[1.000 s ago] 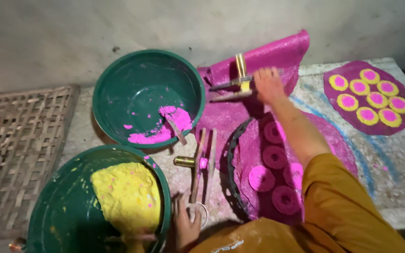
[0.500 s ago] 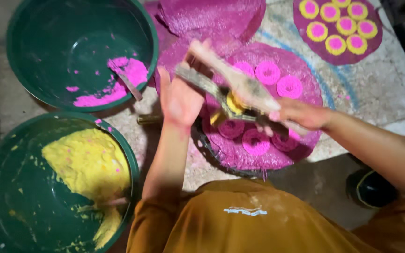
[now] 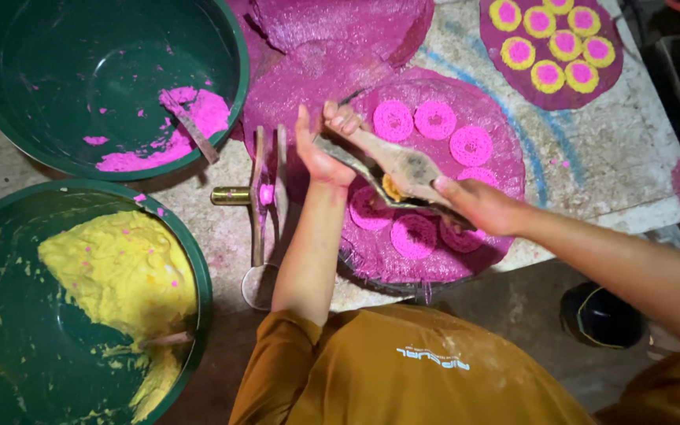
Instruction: The person uses a manual press to form pink and yellow dough into ring-shaped decorative items. They scoop pink dough into the press, release it onto a pink mat, then scoop yellow dough and press it into the center of the pink rings. The finished items are arranged on the mat.
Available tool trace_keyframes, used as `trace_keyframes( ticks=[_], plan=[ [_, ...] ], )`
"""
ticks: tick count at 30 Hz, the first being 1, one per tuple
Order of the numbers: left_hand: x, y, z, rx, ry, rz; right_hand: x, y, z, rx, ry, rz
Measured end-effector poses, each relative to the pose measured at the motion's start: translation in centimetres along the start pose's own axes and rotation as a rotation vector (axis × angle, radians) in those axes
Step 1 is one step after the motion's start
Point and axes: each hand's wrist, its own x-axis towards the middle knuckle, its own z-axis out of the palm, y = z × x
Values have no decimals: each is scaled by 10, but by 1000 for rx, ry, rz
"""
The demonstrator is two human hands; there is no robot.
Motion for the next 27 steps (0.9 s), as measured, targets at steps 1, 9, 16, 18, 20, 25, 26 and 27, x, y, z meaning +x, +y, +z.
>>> trace_keyframes(
  ticks=[1,9,16,18,20,25,26,27],
  plan=[
    [1,4,-2,33,7,7,2,-3,7,-16,33,-21],
    [-10,1,-4,101,169,72,4,-5,4,-28,11,3],
    [-16,9,33,202,71,-1,0,11,21,198,-119,-122],
    [-28,-5,37,196,123,-23,-20,25,9,362,-298,38],
    [-36,-31,34,100,127,-18,-44,40,-2,371,-266,97],
    [-46,-76,17,-9,191,-33,-83,44,-6,162,5,150],
    [-43,-76,14,-17,187,-33,-84,39,-4,103,60,134],
    [-39,-75,11,-24,182,-32,-83,32,1,44,116,118]
  ],
)
